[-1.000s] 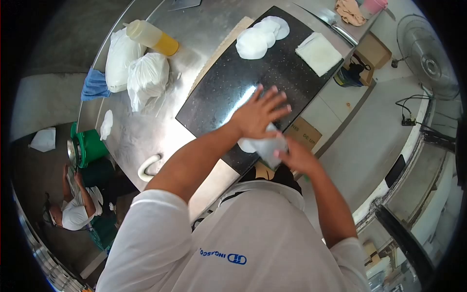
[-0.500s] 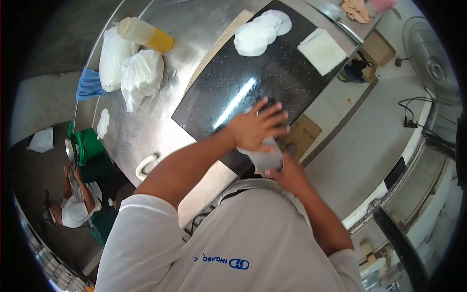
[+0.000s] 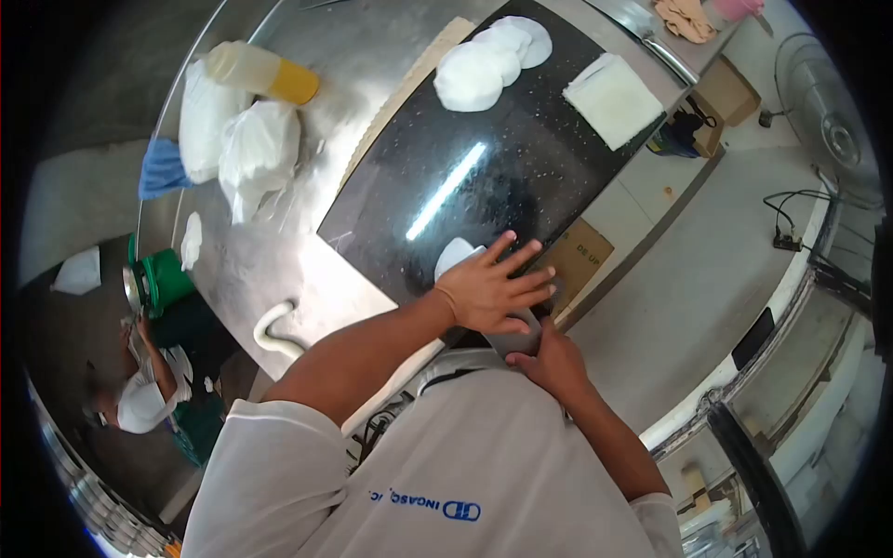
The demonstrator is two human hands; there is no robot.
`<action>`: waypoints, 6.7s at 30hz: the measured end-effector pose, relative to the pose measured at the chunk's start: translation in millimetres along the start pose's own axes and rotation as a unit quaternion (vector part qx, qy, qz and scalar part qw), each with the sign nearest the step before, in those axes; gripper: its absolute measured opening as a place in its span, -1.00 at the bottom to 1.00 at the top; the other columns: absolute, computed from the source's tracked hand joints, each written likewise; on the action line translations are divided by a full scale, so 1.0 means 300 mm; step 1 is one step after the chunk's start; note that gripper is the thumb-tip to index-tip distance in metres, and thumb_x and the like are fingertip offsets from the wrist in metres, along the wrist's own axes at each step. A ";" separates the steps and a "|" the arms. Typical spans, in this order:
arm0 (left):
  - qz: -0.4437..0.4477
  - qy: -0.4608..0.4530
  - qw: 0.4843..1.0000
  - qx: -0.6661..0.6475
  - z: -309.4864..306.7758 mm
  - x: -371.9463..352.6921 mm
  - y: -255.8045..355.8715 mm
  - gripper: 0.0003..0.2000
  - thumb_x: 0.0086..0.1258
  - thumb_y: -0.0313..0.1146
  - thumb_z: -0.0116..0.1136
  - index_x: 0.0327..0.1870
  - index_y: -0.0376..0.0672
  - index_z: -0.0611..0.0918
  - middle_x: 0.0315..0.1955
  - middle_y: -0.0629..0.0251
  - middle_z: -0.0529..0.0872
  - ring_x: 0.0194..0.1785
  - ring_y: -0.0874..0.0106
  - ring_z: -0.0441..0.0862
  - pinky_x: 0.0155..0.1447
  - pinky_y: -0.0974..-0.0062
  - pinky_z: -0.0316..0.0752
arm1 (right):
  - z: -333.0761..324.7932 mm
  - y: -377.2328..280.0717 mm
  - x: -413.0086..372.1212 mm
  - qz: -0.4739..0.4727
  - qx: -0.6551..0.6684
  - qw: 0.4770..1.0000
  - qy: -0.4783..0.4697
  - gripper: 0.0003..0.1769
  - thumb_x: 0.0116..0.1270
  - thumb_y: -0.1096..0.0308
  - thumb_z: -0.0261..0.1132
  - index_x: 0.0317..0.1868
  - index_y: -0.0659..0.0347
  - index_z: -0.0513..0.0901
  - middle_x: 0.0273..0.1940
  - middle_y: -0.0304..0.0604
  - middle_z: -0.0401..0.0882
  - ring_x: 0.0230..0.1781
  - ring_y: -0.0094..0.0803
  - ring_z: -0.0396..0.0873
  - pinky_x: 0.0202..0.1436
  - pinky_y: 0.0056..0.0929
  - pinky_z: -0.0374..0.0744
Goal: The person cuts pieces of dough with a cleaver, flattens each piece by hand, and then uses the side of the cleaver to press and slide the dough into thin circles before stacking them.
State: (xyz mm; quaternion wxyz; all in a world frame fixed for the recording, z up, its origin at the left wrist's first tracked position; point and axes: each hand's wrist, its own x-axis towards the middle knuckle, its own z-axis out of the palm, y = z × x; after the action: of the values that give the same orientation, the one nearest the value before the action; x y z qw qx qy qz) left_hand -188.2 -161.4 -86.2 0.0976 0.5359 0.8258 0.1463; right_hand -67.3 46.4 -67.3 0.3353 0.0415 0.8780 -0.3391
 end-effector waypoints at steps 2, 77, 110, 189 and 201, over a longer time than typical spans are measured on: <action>-0.010 0.021 1.000 0.014 -0.024 0.078 -0.084 -0.30 0.47 0.39 -0.03 0.46 0.14 0.55 0.51 0.22 0.46 0.68 0.04 0.16 0.69 -0.27 -0.11 | -0.114 -0.054 0.075 0.030 -0.003 1.000 -0.005 -0.16 0.09 0.04 0.64 0.23 0.37 0.47 -0.09 0.26 0.75 0.00 0.25 0.72 0.05 0.07 0.66; -0.592 0.432 0.629 -0.258 -0.311 0.191 -0.575 -0.58 0.36 -0.29 0.45 0.19 -0.24 0.66 -0.09 0.09 0.75 0.05 0.25 0.73 0.17 0.33 0.60 | -0.588 0.168 0.171 -0.001 0.235 0.972 0.025 -0.57 0.33 0.25 0.50 0.06 0.32 0.59 -0.16 0.01 0.77 -0.16 -0.26 0.73 -0.02 -0.26 0.64; -0.347 0.062 0.936 -0.017 -0.530 0.459 -0.908 -0.65 0.33 -0.23 0.35 0.05 -0.21 0.66 -0.08 -0.02 0.75 0.06 0.01 0.68 0.15 0.17 0.56 | -0.718 0.408 0.252 -0.113 0.257 0.952 0.124 -0.59 0.36 0.13 0.47 -0.07 0.28 0.55 -0.22 0.07 0.75 -0.24 -0.06 0.73 -0.15 -0.19 0.61; -0.686 0.424 0.591 -0.029 0.094 -1.114 0.483 -0.63 0.55 -0.16 0.22 -0.47 -0.24 0.67 -0.49 0.10 0.70 -0.33 0.07 0.66 -0.20 0.12 0.57 | 0.250 -0.292 -0.122 -0.273 -0.189 0.932 -0.145 -0.75 0.47 0.30 0.31 0.01 0.28 0.59 -0.12 0.18 0.74 -0.05 0.25 0.69 -0.03 0.10 0.62; -0.347 0.004 0.936 0.056 -0.048 -0.083 0.079 -0.15 0.51 0.51 -0.29 0.70 0.24 0.20 0.72 0.12 -0.01 0.76 -0.09 -0.20 0.68 -0.39 -0.33 | -0.436 0.171 -0.145 -0.180 0.279 0.925 0.182 -0.68 0.59 0.14 0.27 -0.03 0.29 0.64 -0.26 -0.23 0.65 -0.37 -0.53 0.59 -0.32 -0.46 0.59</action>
State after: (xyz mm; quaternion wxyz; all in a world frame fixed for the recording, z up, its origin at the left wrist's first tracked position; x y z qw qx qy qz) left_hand -162.4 -177.0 -64.5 0.1084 0.2202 0.9676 0.0588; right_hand -91.5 174.1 1.8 0.0781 0.0354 0.7864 -0.6118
